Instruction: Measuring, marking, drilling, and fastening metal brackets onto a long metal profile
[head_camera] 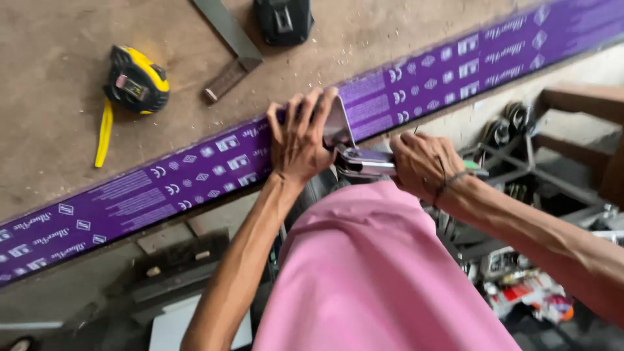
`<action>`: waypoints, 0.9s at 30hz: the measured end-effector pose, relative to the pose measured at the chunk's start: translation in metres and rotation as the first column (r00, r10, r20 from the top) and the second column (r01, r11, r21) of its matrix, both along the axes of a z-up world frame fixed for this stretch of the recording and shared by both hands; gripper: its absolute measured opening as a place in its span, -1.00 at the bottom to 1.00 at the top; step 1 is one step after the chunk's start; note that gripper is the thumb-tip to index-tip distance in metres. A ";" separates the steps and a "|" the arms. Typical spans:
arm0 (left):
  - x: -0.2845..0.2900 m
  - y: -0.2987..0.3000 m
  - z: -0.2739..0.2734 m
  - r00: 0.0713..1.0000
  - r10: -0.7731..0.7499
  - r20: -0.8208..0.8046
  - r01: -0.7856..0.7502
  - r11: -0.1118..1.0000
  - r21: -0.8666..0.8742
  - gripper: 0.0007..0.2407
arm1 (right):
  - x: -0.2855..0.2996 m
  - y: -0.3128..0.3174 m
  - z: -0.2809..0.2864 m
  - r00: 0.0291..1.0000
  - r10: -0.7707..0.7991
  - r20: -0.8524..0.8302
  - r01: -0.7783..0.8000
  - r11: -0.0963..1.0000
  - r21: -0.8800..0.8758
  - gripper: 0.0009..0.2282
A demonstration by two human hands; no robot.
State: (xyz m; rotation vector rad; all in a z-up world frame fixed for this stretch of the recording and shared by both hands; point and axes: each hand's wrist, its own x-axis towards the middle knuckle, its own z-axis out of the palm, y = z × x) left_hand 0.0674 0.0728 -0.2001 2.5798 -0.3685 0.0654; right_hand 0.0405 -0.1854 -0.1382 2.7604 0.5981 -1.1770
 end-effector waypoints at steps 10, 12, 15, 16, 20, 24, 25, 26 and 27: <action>-0.004 0.000 -0.009 1.000 -0.013 0.022 0.013 1.000 0.005 -0.35 | 0.007 0.004 0.028 0.914 -0.205 -0.350 0.187 0.979 -0.085 -0.60; -0.005 0.002 -0.008 1.000 -0.011 0.025 0.011 1.000 -0.007 -0.41 | 0.008 0.003 0.021 0.957 -0.146 -0.249 0.118 0.985 -0.125 -0.59; -0.003 0.007 0.001 1.000 -0.015 0.020 0.015 1.000 -0.009 -0.38 | 0.022 0.005 0.030 0.954 -0.146 -0.262 0.151 0.989 -0.002 -0.57; -0.004 0.007 -0.001 1.000 -0.029 0.011 0.030 0.999 -0.015 -0.36 | 0.024 0.012 0.033 0.964 -0.129 -0.231 0.134 0.991 0.009 -0.61; -0.003 0.011 0.004 0.998 -0.061 -0.026 0.061 0.998 -0.009 -0.27 | 0.013 -0.004 0.006 0.996 0.000 -0.085 -0.008 0.995 -0.097 -0.63; -0.003 0.008 0.005 0.997 -0.059 -0.050 0.057 0.998 -0.039 -0.35 | 0.016 -0.009 -0.001 0.997 0.014 -0.076 -0.026 0.987 -0.156 -0.66; -0.002 0.007 0.005 0.998 -0.056 -0.026 0.055 0.998 -0.032 -0.34 | 0.014 -0.023 -0.017 0.999 0.016 -0.043 -0.020 0.994 -0.103 -0.70; -0.005 0.009 0.005 0.999 -0.052 -0.006 0.052 0.998 -0.021 -0.34 | 0.010 -0.035 -0.034 1.000 0.016 -0.015 -0.017 0.999 -0.045 -0.72; -0.006 0.009 0.003 0.999 -0.050 -0.010 0.049 0.999 -0.016 -0.34 | 0.012 -0.027 -0.027 1.000 0.018 -0.019 -0.019 0.999 -0.040 -0.72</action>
